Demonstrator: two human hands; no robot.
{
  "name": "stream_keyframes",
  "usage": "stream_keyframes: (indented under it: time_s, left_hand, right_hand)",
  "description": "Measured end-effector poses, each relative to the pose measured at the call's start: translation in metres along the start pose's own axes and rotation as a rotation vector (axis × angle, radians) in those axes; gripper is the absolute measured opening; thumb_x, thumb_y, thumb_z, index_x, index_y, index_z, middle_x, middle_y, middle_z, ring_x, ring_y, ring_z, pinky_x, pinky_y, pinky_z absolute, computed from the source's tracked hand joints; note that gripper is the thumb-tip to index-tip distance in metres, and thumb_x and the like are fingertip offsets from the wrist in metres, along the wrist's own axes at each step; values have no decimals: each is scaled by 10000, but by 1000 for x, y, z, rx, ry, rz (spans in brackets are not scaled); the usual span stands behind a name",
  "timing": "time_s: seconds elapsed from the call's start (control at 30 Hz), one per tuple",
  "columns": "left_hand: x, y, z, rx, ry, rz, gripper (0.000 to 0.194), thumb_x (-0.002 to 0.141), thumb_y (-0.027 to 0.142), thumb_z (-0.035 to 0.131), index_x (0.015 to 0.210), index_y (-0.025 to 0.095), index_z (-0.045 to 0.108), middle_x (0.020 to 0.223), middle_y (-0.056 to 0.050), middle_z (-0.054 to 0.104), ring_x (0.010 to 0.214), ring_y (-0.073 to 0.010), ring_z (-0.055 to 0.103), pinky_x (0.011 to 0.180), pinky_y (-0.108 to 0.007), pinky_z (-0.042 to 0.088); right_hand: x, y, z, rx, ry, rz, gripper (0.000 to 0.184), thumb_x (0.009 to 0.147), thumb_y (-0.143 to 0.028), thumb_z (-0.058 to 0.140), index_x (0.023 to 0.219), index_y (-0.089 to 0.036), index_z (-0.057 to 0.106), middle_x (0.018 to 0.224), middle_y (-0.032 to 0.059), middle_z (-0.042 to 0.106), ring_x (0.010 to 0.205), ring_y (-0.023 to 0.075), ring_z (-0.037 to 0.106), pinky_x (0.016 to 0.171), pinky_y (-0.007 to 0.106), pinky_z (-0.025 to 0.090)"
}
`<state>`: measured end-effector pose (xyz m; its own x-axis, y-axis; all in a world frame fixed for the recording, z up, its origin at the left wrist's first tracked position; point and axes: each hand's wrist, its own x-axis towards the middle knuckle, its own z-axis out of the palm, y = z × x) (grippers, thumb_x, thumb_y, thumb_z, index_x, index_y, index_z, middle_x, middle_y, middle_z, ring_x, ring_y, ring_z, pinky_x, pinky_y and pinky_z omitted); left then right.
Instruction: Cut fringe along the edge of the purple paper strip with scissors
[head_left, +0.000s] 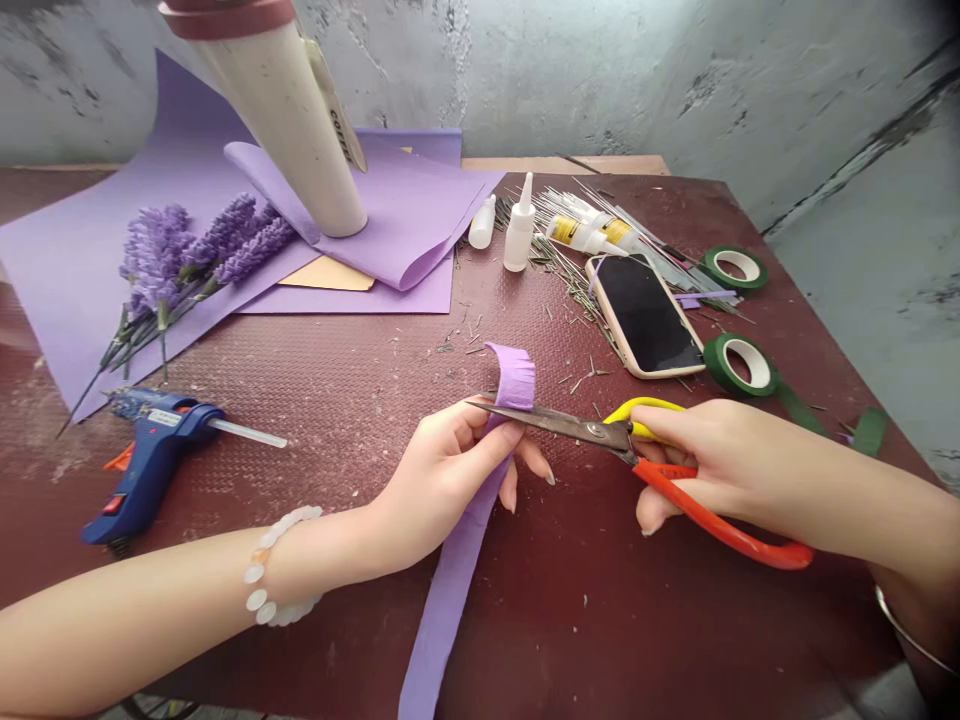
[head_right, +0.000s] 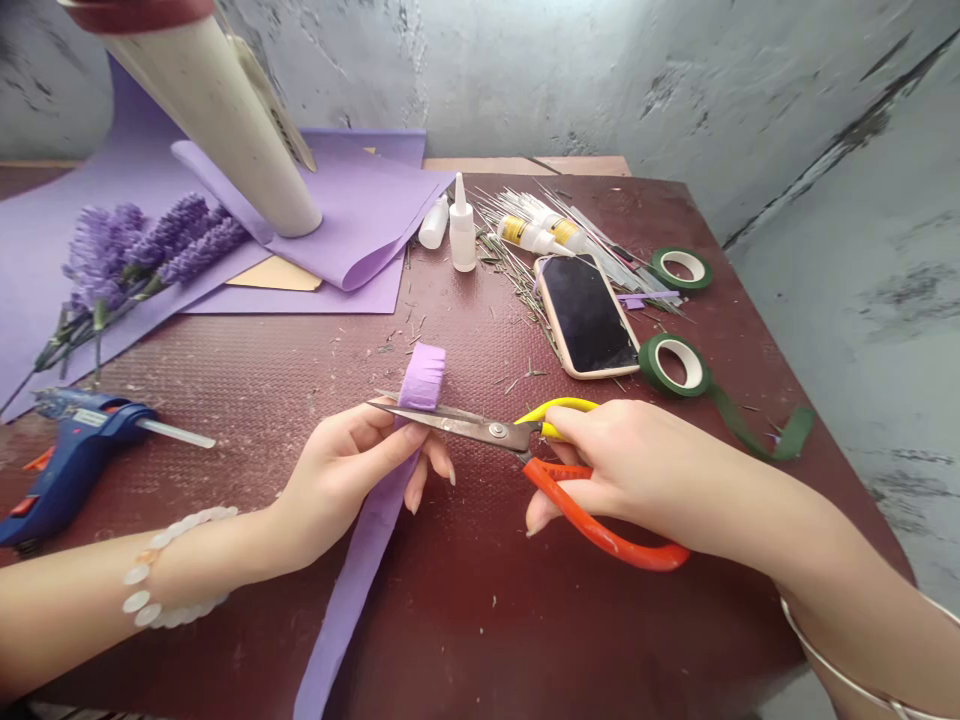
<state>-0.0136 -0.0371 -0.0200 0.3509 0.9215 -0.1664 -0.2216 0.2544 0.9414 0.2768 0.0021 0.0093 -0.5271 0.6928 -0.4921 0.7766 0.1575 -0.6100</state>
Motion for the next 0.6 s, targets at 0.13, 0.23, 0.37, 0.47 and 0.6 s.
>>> stream_keyframes:
  time_s: [0.13,0.23,0.37,0.47,0.6]
  left_hand:
    - [0,-1,0,-31,-15,13,250,1112,302,759,917,148,731,849,-54,854,551,-90,661,622,-232,564]
    - [0,-1,0,-43,-22,10,254,1105,310,776,915,146,735,849,-60,857,554,-95,665,621,-236,563]
    - [-3,-1,1,-79,-25,30,310,1105,384,792,908,155,722,861,-77,869,547,-108,664,605,-251,554]
    - [-4,-3,0,-102,-41,53,349,1114,453,786,935,163,712,859,-76,870,533,-106,650,591,-252,538]
    - [-4,-4,0,-109,-59,47,355,1114,492,787,1021,157,714,863,-71,860,531,-105,646,582,-253,514]
  right_hand:
    - [2,2,-2,15,-13,-22,180,916,-438,697,880,-318,568,759,-34,865,587,237,667,581,348,440]
    - [4,2,-7,70,-59,-49,234,980,-510,682,897,-311,589,756,-22,870,599,236,664,576,340,433]
    - [8,11,-12,137,-197,-117,248,972,-507,749,899,-296,639,653,-49,770,538,192,546,525,319,363]
    - [9,22,-14,203,-242,-112,334,989,-591,738,875,-290,646,613,-57,694,552,180,481,535,325,321]
    - [10,35,-12,256,-269,-123,434,996,-692,709,856,-291,625,611,-58,668,582,179,427,573,340,308]
